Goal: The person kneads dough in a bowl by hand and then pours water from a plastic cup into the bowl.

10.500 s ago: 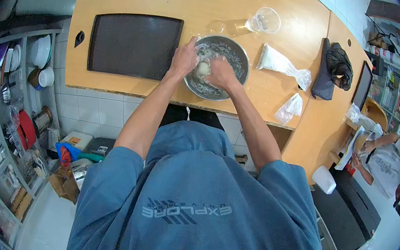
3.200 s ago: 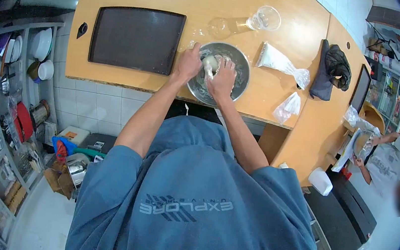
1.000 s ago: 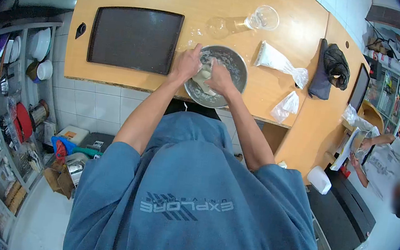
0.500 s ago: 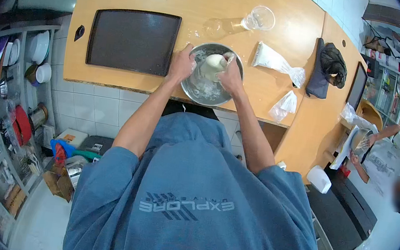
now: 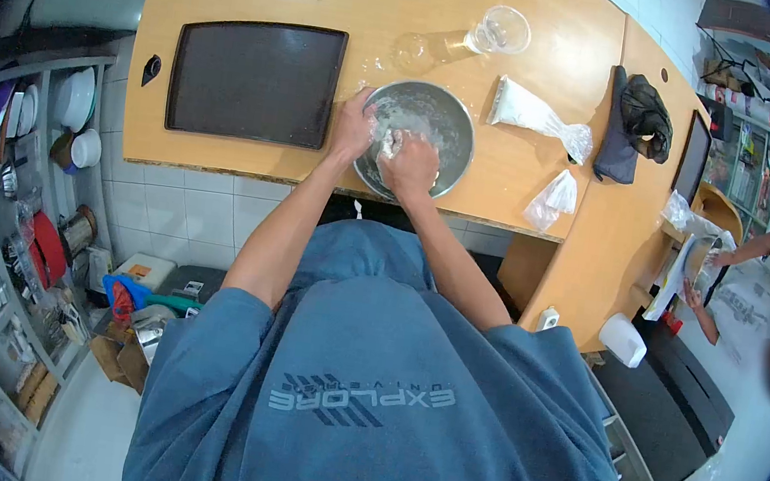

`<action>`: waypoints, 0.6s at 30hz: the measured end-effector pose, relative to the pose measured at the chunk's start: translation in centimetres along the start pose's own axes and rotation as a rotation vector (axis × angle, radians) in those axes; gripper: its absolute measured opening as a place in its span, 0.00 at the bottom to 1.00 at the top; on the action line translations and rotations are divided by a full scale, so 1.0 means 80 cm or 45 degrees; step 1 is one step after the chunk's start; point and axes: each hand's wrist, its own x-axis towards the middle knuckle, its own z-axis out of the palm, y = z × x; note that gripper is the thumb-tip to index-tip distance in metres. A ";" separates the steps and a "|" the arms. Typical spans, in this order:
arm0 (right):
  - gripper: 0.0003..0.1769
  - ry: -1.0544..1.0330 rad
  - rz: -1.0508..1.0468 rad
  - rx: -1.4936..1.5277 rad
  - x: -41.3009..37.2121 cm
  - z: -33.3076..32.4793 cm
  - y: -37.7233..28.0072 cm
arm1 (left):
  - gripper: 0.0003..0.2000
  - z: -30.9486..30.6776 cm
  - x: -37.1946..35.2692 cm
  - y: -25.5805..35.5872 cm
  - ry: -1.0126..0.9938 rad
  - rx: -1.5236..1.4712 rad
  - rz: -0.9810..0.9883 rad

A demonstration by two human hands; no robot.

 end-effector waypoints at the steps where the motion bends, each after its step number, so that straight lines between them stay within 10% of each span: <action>1: 0.19 -0.061 0.048 -0.014 -0.001 0.001 -0.003 | 0.14 -0.001 0.000 0.001 0.000 0.029 0.000; 18: 0.17 0.123 -0.069 -0.153 0.048 0.049 0.005 | 0.06 -0.008 0.006 0.004 -0.083 0.168 0.009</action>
